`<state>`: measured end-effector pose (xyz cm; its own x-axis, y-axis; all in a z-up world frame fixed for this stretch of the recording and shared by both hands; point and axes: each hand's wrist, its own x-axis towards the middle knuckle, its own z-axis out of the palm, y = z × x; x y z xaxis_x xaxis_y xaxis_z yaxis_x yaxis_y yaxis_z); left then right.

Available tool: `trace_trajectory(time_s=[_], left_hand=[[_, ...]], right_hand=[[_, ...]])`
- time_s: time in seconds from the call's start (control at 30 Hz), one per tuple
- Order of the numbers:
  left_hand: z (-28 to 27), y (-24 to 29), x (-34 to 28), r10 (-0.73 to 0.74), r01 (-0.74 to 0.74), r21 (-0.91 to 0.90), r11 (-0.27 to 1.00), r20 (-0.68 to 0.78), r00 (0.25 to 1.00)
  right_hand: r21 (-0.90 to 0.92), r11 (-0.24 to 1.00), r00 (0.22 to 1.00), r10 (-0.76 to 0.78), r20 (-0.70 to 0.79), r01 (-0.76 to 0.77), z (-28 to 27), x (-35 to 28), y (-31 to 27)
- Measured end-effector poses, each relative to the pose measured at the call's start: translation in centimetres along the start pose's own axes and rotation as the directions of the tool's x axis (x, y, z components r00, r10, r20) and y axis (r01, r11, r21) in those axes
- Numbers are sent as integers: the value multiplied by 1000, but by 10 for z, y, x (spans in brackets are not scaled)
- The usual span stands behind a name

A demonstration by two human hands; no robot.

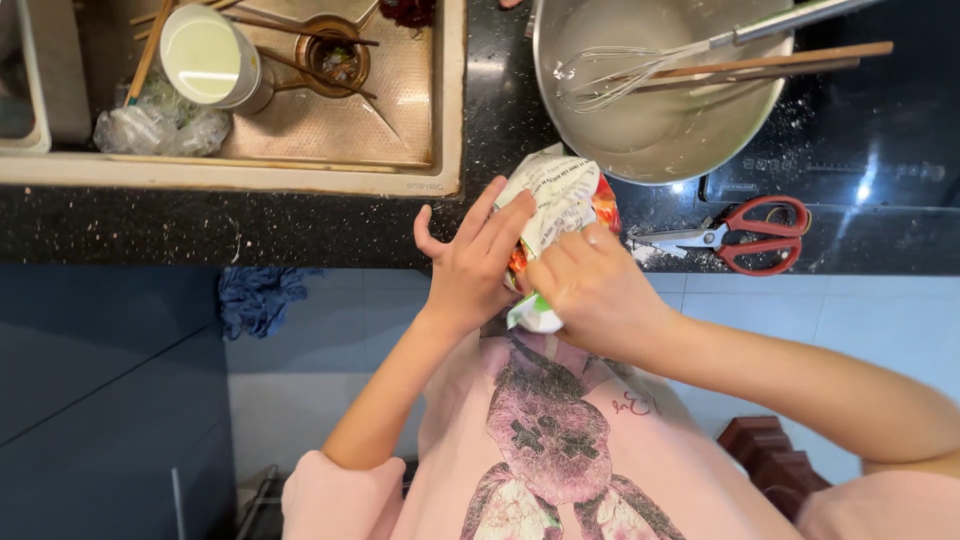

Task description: Cleaning a kitchen stovetop and countertops, and washing a whisk.

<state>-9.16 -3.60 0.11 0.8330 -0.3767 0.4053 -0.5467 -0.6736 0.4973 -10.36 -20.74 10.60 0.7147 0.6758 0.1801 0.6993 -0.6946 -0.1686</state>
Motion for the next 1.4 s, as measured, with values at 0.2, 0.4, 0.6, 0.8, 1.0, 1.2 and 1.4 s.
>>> trace_trajectory(time_s=[0.2,0.4,0.6,0.8,1.0,1.2,1.4], left_hand=[[7,-17,14,187,-177,-100,979,102,977],[7,-35,44,351,-310,-182,933,278,894],[3,-36,47,338,-260,-248,933,360,870],[-17,-24,40,39,39,-268,963,280,959],[-27,-33,44,-65,140,-292,946,253,965],[-30,-30,19,-66,239,-614,752,290,955],[-65,-7,53,91,199,-698,688,355,930]], right_hand=[[-277,901,921,-249,298,333,-3,5,6],[-207,869,871,-376,314,450,0,25,15],[215,969,992,-110,-56,119,21,20,31],[133,952,954,288,-87,-276,19,7,10],[162,807,821,570,39,-568,13,11,-17],[485,651,781,613,118,-584,-10,12,4],[595,635,833,542,111,-493,5,3,5]])
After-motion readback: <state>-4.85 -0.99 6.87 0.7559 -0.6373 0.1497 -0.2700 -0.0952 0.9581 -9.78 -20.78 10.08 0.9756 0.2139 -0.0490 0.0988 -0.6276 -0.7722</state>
